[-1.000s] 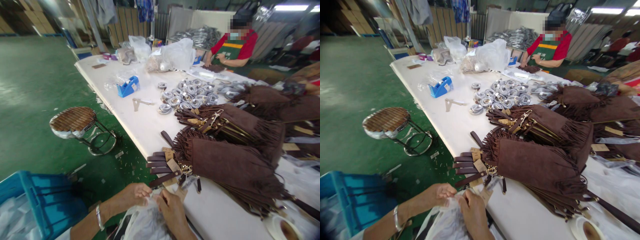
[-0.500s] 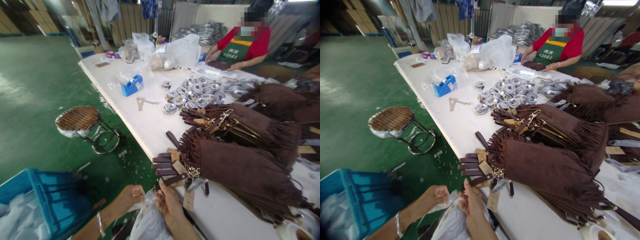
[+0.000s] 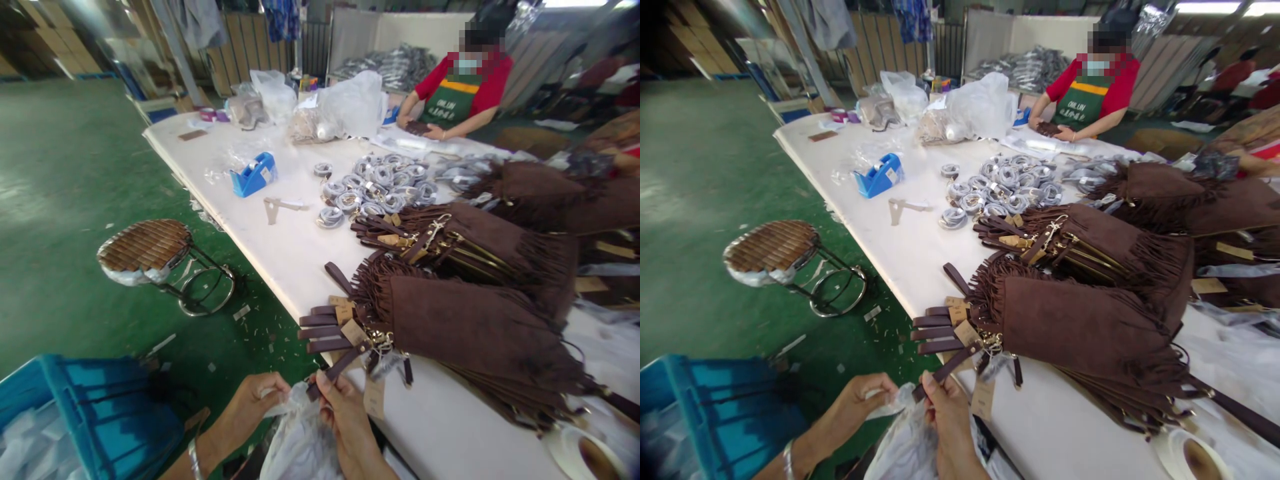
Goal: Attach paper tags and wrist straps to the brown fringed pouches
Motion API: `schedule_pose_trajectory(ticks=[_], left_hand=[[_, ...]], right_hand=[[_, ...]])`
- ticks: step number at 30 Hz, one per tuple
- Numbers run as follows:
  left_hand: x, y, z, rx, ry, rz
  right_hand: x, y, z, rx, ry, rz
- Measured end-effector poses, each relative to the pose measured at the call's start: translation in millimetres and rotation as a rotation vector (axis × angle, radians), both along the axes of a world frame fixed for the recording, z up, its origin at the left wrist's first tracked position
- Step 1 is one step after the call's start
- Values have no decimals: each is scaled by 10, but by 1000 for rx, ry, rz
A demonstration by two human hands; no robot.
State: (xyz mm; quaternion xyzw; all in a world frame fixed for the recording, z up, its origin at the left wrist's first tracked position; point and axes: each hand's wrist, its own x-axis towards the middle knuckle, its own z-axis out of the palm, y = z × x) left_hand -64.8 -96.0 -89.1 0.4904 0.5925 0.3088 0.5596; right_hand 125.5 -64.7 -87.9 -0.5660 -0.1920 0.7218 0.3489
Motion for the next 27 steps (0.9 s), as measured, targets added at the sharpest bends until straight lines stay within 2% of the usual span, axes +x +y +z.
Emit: schedule_pose_trajectory(ticks=[4, 11, 18, 23, 25, 27], left_hand=[[21, -25, 42, 78, 88, -23], [68, -46, 226, 300, 321, -162], [19, -101, 111, 491, 372, -172], [51, -96, 114, 684, 442, -182], [76, -97, 117, 707, 456, -187], [105, -103, 115, 651, 440, -196]], right_hand=[[6, -6, 18, -16, -37, -15], [9, -5, 12, -32, -50, 3], [10, 0, -106, 27, -73, 7], [19, 12, -122, 13, -86, 27], [21, 22, -91, 0, -70, 40], [18, 31, -52, -21, -18, 44]])
